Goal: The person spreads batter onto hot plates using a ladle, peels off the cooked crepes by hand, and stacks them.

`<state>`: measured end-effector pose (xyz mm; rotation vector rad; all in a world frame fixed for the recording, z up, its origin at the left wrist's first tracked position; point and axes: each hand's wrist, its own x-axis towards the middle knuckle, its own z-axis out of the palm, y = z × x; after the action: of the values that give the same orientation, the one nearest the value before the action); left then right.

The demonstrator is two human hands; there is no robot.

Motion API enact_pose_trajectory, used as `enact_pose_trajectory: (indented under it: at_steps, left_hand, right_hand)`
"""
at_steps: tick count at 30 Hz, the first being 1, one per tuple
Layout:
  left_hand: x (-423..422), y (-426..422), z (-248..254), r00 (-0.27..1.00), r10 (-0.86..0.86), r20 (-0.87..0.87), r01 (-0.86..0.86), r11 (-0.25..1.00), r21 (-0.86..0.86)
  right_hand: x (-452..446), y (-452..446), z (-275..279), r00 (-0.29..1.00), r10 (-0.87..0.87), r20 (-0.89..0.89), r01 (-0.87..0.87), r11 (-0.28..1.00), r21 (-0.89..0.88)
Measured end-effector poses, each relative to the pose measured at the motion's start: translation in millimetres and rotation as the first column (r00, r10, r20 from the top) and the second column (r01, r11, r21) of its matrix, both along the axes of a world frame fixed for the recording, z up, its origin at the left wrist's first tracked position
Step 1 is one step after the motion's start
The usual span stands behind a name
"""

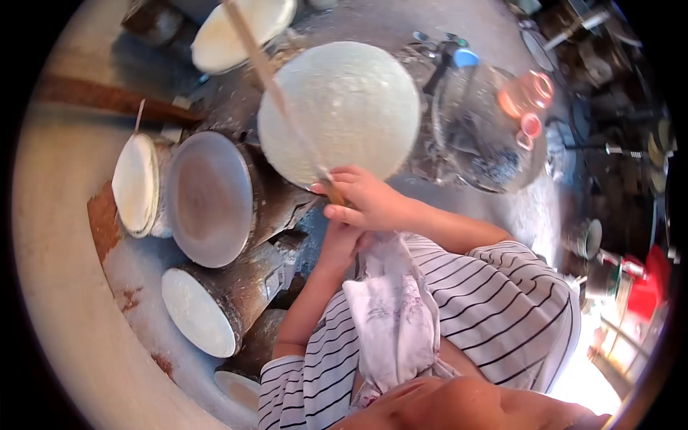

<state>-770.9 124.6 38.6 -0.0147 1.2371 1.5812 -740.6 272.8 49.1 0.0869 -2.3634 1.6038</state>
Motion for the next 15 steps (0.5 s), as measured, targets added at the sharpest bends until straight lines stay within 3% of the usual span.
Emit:
enact_pose_trajectory:
  at_steps: [1, 3, 4, 5, 6, 7, 9, 10, 12, 14, 15]
  left_hand:
    - [9, 7, 4, 0.999, 0.016, -0.040, -0.017, 1.000, -0.013]
    - [23, 23, 13, 0.987, 0.090, -0.131, -0.095, 0.995, -0.036]
    - [28, 27, 10, 0.963, 0.165, -0.212, -0.165, 0.986, 0.016]
    - [32, 34, 6, 0.933, 0.250, -0.258, -0.249, 0.968, 0.039]
    - [32, 38, 2, 0.892, 0.336, -0.304, -0.333, 0.941, 0.062]
    - [31, 39, -3, 0.864, 0.387, -0.322, -0.374, 0.921, 0.105]
    - [26, 54, -2, 0.787, 0.531, -0.315, -0.507, 0.847, 0.161]
    - [33, 53, 0, 0.755, 0.582, -0.301, -0.562, 0.812, 0.157]
    - [36, 59, 6, 0.729, 0.621, -0.288, -0.581, 0.784, 0.219]
    - [33, 54, 14, 0.680, 0.669, -0.299, -0.624, 0.743, 0.243]
    - [34, 48, 16, 0.667, 0.675, -0.316, -0.622, 0.738, 0.264]
  right_hand:
    - [15, 12, 2, 0.984, -0.050, -0.173, 0.066, 0.994, 0.092]
    - [60, 66, -8, 0.967, -0.256, -0.012, 0.256, 0.963, 0.088]
    - [76, 96, -27, 0.899, -0.432, 0.073, 0.415, 0.894, 0.170]
    - [91, 136, -45, 0.813, -0.576, 0.080, 0.488, 0.750, 0.446]
    - [104, 177, -84, 0.693, -0.705, 0.151, 0.572, 0.666, 0.479]
    - [116, 211, -112, 0.644, -0.760, 0.089, 0.635, 0.596, 0.491]
    - [118, 268, -160, 0.364, -0.897, 0.251, 0.605, 0.433, 0.668]
    - [122, 292, -179, 0.316, -0.884, 0.345, 0.503, 0.465, 0.729]
    - [136, 323, -195, 0.451, -0.688, 0.569, 0.478, 0.724, 0.497]
    - [131, 342, -199, 0.469, -0.580, 0.666, 0.263, 0.812, 0.522]
    - [136, 346, -203, 0.514, -0.530, 0.674, 0.344, 0.848, 0.404]
